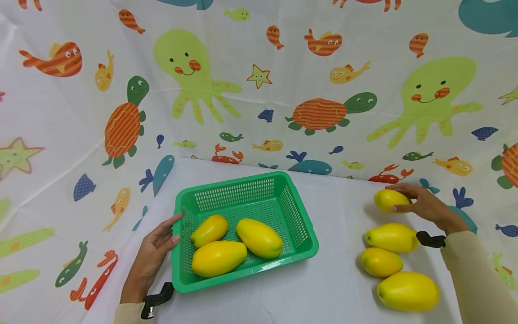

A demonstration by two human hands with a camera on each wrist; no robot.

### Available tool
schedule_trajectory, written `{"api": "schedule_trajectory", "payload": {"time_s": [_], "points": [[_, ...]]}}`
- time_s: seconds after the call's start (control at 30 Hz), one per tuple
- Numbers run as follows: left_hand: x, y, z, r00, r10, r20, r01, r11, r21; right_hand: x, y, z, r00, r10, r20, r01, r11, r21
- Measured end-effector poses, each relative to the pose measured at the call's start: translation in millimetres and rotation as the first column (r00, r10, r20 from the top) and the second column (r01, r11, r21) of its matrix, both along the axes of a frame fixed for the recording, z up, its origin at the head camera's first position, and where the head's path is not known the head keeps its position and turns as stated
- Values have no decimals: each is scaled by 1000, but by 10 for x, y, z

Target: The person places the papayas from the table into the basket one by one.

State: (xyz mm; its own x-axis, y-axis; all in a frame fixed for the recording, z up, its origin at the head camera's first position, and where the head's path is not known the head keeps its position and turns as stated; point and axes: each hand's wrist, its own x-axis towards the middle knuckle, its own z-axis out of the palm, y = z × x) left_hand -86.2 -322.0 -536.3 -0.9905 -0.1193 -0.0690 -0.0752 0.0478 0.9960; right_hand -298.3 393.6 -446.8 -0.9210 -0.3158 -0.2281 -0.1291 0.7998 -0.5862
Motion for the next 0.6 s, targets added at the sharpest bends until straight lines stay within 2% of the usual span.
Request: {"api": "schedule_trajectory", "payload": {"time_s": [0.23, 0.37, 0.6], "points": [[12, -3, 2, 1000, -3, -11, 3, 1000, 7, 22, -224, 215, 998, 27, -51, -28, 1000, -12], [15, -1, 1, 1000, -1, -4, 1, 1000, -8, 28, -379, 322, 993, 64, -98, -67, 997, -24], [10, -2, -4, 1000, -5, -8, 5, 1000, -12, 40, -703, 506, 985, 110, -134, -117, 992, -47]]}}
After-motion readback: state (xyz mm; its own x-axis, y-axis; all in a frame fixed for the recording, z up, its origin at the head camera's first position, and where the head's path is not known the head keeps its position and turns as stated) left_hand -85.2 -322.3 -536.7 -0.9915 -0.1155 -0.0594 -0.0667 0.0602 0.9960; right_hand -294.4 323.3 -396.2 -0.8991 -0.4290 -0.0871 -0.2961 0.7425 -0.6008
